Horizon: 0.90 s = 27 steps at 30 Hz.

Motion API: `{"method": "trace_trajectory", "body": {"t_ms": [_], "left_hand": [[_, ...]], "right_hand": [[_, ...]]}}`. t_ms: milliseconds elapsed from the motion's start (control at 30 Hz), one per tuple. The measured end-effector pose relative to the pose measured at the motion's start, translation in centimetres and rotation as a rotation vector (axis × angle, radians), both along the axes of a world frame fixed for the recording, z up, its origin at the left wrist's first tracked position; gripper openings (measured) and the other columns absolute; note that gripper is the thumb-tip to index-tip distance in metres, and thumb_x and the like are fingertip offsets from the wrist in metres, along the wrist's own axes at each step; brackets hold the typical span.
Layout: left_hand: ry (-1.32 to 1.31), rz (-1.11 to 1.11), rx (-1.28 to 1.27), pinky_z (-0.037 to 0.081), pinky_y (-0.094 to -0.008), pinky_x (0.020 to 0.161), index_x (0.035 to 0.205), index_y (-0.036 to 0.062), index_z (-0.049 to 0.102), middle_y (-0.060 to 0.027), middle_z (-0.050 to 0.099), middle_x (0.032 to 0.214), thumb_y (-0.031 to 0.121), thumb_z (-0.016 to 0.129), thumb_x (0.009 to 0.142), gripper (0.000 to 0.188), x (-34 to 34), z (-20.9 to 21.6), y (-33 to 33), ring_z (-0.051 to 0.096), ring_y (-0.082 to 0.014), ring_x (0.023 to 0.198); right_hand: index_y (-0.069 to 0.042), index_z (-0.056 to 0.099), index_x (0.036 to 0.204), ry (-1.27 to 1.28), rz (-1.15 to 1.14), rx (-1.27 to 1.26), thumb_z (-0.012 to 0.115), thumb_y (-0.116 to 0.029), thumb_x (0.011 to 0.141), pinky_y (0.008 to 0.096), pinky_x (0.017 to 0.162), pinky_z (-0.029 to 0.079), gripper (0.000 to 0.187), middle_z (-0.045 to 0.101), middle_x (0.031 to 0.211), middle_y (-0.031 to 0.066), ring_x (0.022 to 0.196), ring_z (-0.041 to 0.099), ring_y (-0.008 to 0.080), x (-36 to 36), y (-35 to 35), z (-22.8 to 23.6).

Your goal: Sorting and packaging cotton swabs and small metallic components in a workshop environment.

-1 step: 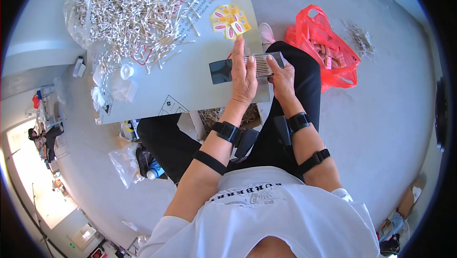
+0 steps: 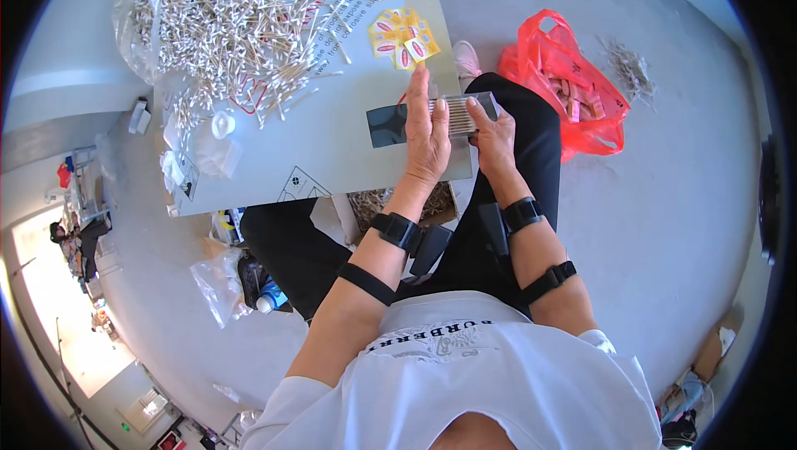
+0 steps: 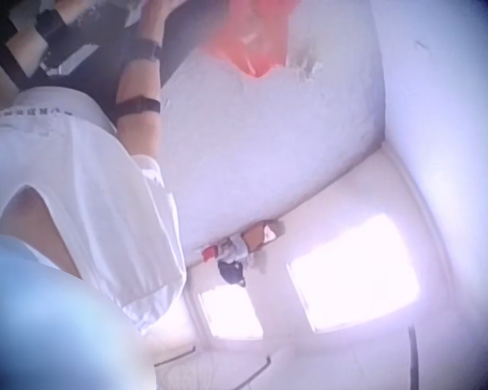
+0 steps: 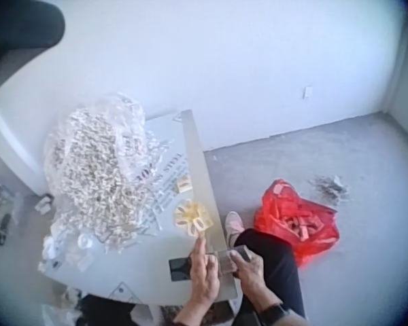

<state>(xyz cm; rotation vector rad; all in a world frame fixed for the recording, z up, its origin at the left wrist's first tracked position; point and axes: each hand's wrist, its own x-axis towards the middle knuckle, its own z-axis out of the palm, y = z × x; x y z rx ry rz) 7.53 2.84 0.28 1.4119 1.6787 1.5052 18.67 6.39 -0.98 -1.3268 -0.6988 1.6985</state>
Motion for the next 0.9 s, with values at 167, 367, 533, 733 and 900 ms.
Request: {"method": "trace_trajectory", "body": {"t_ms": [167, 367, 533, 733, 900], "left_hand": [[-0.085, -0.006, -0.036, 0.026, -0.0424, 0.114, 0.14, 0.0005, 0.04, -0.0208, 0.042, 0.143, 0.014, 0.05, 0.097, 0.046, -0.6, 0.3, 0.4, 0.035, -0.0351, 0.137], [0.563, 0.231, 0.037, 0.043, -0.0453, 0.087, 0.107, 0.0029, 0.059, -0.0138, 0.059, 0.104, 0.004, 0.068, 0.078, 0.03, -6.0, 0.9, 5.9, 0.053, -0.0332, 0.099], [0.687, 0.189, -0.279, 0.045, -0.0424, 0.081, 0.09, 0.008, 0.065, -0.0072, 0.059, 0.092, 0.021, 0.08, 0.07, 0.028, -7.5, 1.1, 8.4, 0.054, -0.0315, 0.09], [0.698, 0.249, -0.169, 0.047, -0.0403, 0.067, 0.075, 0.0056, 0.062, -0.0066, 0.058, 0.073, 0.012, 0.079, 0.066, 0.021, -8.3, 0.4, 9.5, 0.057, -0.0254, 0.075], [-0.02, 0.157, -0.22, 0.041, -0.0288, 0.049, 0.069, 0.0019, 0.057, -0.0048, 0.058, 0.063, 0.0, 0.075, 0.067, 0.018, -8.7, 1.8, 7.5, 0.052, -0.0126, 0.054]], "right_hand": [[-0.005, 0.067, 0.09, -0.004, -0.013, -0.012, 0.072, -0.02, 0.089, 0.0218, 0.049, 0.04, 0.015, 0.063, 0.074, -0.003, 0.058, 0.052, 0.0036, -0.1, 0.1, -0.2], [-0.003, 0.067, 0.093, 0.05, 0.008, 0.02, 0.07, -0.016, 0.09, 0.0224, 0.057, 0.044, 0.014, 0.065, 0.08, -0.0014, 0.066, 0.056, 0.0049, 0.3, -0.2, 0.0], [-0.001, 0.068, 0.095, 0.073, -0.004, 0.01, 0.07, -0.016, 0.09, 0.0221, 0.061, 0.045, 0.015, 0.066, 0.082, -0.0011, 0.069, 0.057, 0.0052, 0.2, -0.3, 0.4], [-0.002, 0.068, 0.093, 0.059, 0.014, 0.012, 0.071, -0.015, 0.09, 0.0216, 0.061, 0.044, 0.013, 0.065, 0.081, -0.0018, 0.069, 0.056, 0.0048, 0.0, -0.1, -0.1], [-0.003, 0.068, 0.092, 0.108, 0.002, 0.022, 0.071, -0.016, 0.09, 0.022, 0.061, 0.043, 0.013, 0.065, 0.08, -0.0027, 0.069, 0.055, 0.0041, 0.0, -0.1, -0.5]]}}
